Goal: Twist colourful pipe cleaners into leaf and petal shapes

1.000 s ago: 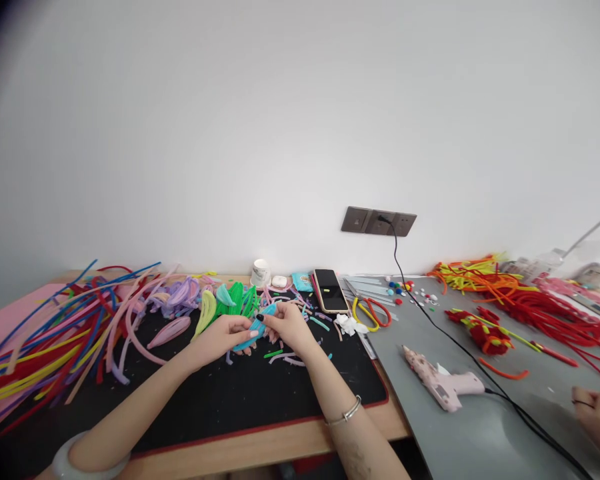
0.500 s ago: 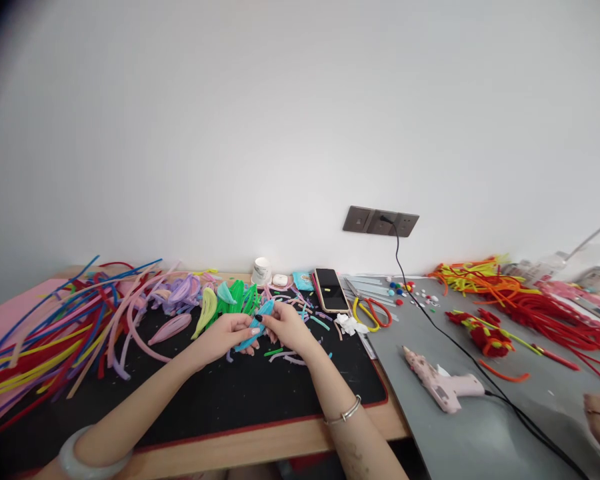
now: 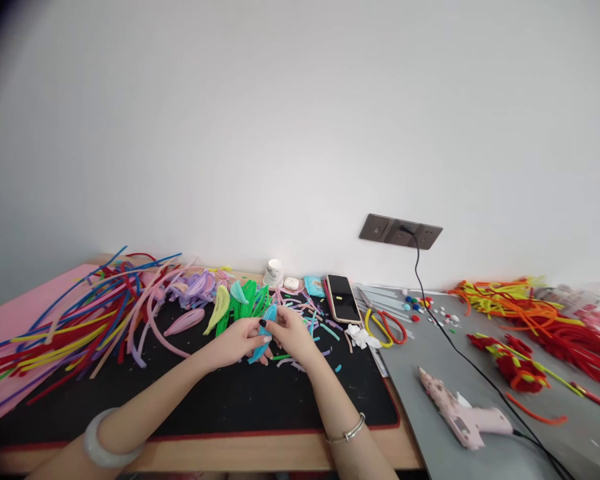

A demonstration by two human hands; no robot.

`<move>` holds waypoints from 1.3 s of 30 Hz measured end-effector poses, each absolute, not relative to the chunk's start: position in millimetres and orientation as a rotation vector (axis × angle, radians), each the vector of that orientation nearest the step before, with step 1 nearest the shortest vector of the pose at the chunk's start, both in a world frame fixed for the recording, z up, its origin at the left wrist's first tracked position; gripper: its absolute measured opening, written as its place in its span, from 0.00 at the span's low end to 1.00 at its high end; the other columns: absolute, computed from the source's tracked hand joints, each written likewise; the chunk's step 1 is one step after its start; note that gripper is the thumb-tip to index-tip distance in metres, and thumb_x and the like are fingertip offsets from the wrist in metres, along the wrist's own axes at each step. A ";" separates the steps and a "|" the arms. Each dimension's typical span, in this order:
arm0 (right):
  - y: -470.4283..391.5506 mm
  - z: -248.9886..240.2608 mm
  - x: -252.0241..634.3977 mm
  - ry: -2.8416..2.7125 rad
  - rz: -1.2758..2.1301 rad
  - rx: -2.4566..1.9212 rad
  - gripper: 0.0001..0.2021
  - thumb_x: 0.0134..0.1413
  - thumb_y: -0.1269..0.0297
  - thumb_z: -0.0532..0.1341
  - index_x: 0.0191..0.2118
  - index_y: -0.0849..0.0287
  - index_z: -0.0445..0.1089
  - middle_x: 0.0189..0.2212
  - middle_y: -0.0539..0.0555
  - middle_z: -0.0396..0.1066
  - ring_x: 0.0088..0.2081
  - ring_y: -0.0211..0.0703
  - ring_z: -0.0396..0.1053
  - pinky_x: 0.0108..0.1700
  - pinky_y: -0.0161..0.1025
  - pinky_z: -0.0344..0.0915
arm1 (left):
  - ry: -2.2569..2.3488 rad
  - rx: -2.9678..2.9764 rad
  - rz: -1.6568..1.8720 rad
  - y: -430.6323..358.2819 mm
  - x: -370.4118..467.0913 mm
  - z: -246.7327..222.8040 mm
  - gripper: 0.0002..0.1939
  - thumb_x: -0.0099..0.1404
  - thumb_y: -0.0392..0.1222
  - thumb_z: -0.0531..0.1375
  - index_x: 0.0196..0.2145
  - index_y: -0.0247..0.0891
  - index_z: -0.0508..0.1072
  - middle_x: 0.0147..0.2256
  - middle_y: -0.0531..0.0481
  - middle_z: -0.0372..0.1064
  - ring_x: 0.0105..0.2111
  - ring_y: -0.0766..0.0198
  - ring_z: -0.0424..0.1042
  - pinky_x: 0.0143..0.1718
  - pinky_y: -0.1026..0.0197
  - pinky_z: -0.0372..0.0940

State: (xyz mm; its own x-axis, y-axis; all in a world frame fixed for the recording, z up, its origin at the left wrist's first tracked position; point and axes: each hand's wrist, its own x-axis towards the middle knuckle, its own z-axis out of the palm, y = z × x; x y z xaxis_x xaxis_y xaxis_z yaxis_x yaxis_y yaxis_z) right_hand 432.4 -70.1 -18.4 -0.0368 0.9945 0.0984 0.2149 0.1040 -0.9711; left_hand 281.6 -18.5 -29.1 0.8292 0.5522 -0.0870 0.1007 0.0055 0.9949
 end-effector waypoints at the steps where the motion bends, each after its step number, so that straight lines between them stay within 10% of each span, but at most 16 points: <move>1: -68.4 -17.6 429.9 -1.421 1.022 -1.275 0.10 0.52 0.58 0.60 0.32 0.61 0.64 0.20 0.44 0.59 0.16 0.29 0.53 0.17 0.29 0.50 | 0.560 1.533 0.386 -18.6 282.2 -29.6 0.16 0.57 0.48 0.60 0.38 0.35 0.67 0.26 0.47 0.74 0.25 0.60 0.75 0.26 0.62 0.66; 19: -76.0 -12.3 435.1 -1.652 1.284 -1.193 0.18 0.53 0.49 0.60 0.25 0.60 0.64 0.18 0.47 0.62 0.21 0.34 0.60 0.24 0.33 0.58 | 0.472 1.426 0.164 -30.9 273.0 -20.8 0.19 0.58 0.54 0.61 0.31 0.32 0.70 0.25 0.44 0.76 0.22 0.63 0.74 0.25 0.63 0.65; 39: -63.4 -8.3 451.9 -1.935 0.277 -1.506 0.18 0.63 0.60 0.48 0.21 0.58 0.54 0.17 0.47 0.54 0.21 0.35 0.50 0.28 0.36 0.47 | 0.570 1.118 0.239 -38.1 267.1 -20.3 0.20 0.53 0.55 0.65 0.24 0.33 0.68 0.16 0.52 0.68 0.14 0.72 0.64 0.18 0.69 0.59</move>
